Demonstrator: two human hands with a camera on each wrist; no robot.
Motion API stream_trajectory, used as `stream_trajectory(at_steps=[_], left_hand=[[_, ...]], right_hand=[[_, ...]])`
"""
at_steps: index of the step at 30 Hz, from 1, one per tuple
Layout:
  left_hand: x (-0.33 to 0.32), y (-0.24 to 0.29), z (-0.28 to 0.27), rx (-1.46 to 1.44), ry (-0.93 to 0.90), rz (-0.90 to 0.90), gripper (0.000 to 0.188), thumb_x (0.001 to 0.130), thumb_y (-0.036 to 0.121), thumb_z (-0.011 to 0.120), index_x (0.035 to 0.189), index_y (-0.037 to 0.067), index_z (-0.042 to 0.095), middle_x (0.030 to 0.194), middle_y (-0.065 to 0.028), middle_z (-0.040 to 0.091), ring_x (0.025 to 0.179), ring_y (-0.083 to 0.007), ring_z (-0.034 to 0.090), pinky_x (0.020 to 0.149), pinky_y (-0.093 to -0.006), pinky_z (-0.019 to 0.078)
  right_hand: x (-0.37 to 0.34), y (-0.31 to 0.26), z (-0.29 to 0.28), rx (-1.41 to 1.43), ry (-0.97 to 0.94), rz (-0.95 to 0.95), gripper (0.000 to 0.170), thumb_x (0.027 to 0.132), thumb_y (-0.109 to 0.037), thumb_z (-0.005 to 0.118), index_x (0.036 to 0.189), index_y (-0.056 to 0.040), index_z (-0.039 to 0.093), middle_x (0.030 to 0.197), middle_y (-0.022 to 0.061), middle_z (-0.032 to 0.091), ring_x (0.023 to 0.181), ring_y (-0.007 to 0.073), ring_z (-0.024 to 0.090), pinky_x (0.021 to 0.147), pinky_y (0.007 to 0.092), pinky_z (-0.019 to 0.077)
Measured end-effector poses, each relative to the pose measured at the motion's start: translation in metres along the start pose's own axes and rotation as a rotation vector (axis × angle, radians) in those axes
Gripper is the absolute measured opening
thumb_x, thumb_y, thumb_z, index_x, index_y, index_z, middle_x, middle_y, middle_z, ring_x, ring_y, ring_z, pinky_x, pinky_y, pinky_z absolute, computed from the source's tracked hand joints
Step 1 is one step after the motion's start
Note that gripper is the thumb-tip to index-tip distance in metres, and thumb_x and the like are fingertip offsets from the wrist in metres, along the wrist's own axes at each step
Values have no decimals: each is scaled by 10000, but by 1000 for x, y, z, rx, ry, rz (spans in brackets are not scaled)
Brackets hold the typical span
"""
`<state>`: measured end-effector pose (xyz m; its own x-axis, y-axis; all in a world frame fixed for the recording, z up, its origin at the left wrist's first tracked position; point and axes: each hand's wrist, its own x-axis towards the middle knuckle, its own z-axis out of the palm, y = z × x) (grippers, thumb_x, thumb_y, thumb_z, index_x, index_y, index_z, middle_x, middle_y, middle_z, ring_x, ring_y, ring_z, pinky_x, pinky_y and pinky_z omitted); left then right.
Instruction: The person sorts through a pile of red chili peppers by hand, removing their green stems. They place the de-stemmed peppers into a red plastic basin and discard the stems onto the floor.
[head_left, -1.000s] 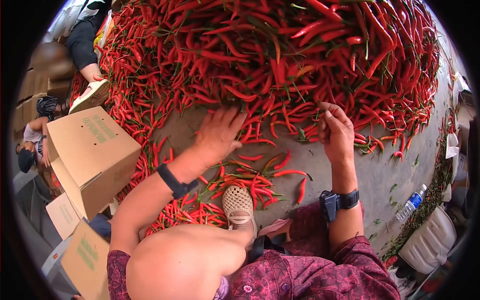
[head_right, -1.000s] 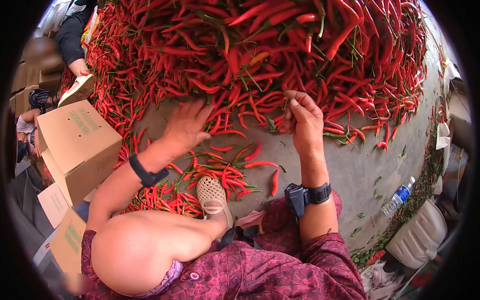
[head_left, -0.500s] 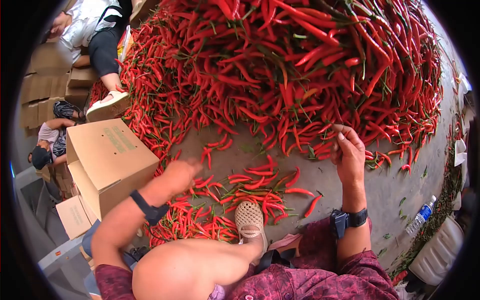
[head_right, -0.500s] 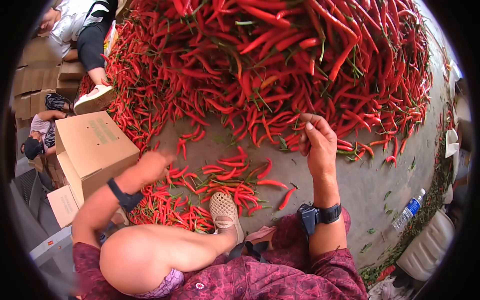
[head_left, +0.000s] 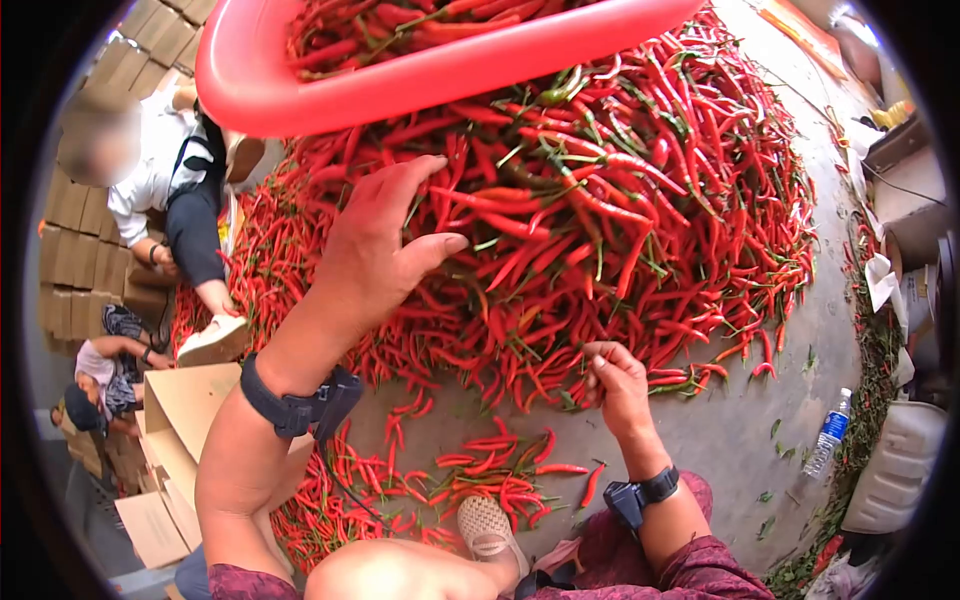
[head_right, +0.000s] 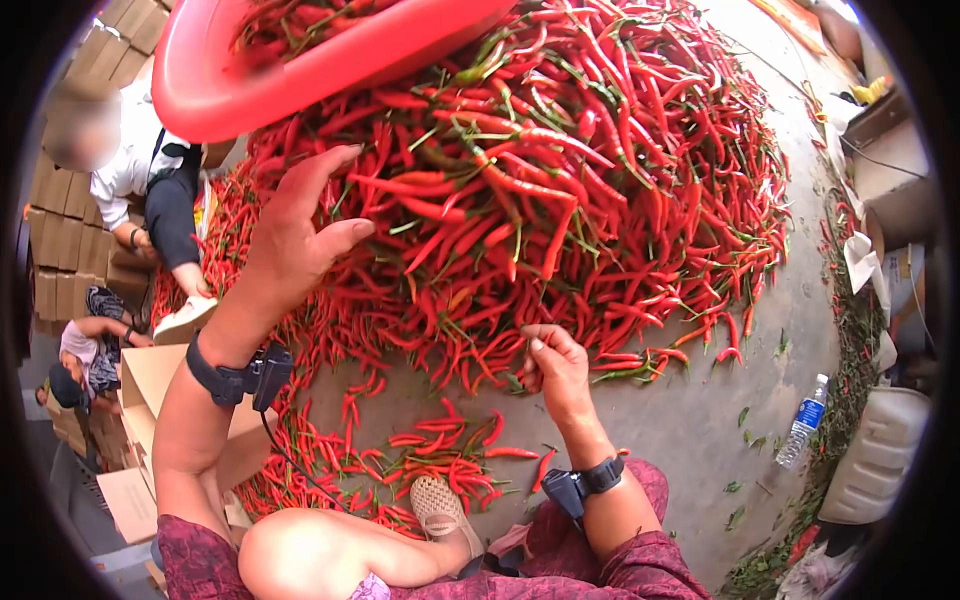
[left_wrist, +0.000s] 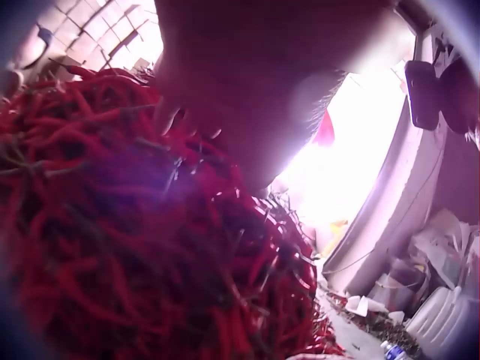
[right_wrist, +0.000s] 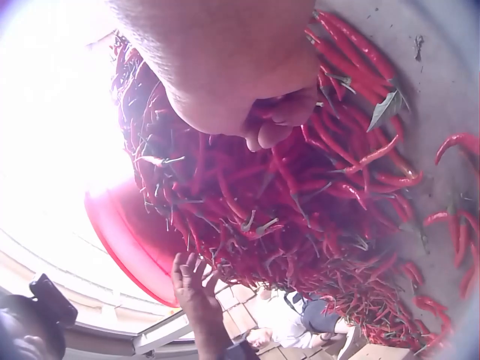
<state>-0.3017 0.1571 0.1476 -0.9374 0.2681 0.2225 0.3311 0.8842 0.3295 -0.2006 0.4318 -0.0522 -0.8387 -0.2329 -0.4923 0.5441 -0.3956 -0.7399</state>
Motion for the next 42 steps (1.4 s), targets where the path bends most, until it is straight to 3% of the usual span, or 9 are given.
stream_trajectory(at_steps=[7,11,13,16,23,28,31,34,42], left_hand=[[36,62,71,291,23,-117,989,470,366,880,1325,127,445,1387,-195,304,1216,-447,360,994,-536,353],[2,43,83,453,82,156,670,589,165,745,1225,189,537,1345,-170,366,1165,-377,387,900,-492,390],[-14,37,86,428,182,156,466,698,44,575,1146,170,584,1220,-158,464,916,-319,505,740,-439,442],[-50,35,84,504,163,218,323,769,167,522,1083,170,593,1090,-105,495,854,-266,499,669,-395,420],[-95,22,77,362,-45,10,544,656,170,691,1171,138,518,1138,-140,459,941,-319,498,764,-433,470],[-26,19,27,417,-27,-72,639,588,215,784,1150,81,510,1152,-205,471,1074,-381,486,854,-482,447],[-1,-22,42,389,115,-121,790,557,286,824,1259,158,485,1251,-158,446,1152,-378,440,875,-524,449],[7,-6,51,384,22,-219,776,555,290,829,1250,190,497,1249,-154,426,1169,-357,408,889,-528,432],[-30,-3,72,303,-138,-92,784,531,226,839,1239,157,512,1069,-139,495,1020,-352,467,821,-463,477]], right_hand=[[-2,1,0,37,11,51,185,922,-123,531,1060,-22,601,640,14,553,464,96,498,404,215,377],[-7,-5,-7,9,-8,39,186,926,-126,527,1067,-32,604,643,3,551,483,87,500,424,215,378],[-13,-3,-10,-86,-7,16,190,916,-127,525,1063,-44,614,650,-4,546,508,87,508,439,223,392],[-17,-7,-1,-160,41,64,190,901,-113,503,1040,-53,618,625,-11,522,480,72,482,409,211,374],[-13,7,1,-44,-72,18,150,924,-130,504,992,-41,604,603,3,524,425,83,455,375,209,339],[-19,-2,8,-144,-38,29,164,901,-116,509,1009,-51,614,627,-3,524,460,78,458,397,209,341],[-17,-4,-3,-85,-41,74,162,919,-109,513,1034,-53,613,637,-10,547,497,73,491,441,203,377],[-15,-3,-4,-119,-45,76,169,926,-106,508,1045,-45,611,633,-14,546,487,77,506,429,210,386],[-3,-1,-10,-79,20,48,187,932,-119,505,1066,-37,606,662,-10,554,479,69,497,415,202,394]])
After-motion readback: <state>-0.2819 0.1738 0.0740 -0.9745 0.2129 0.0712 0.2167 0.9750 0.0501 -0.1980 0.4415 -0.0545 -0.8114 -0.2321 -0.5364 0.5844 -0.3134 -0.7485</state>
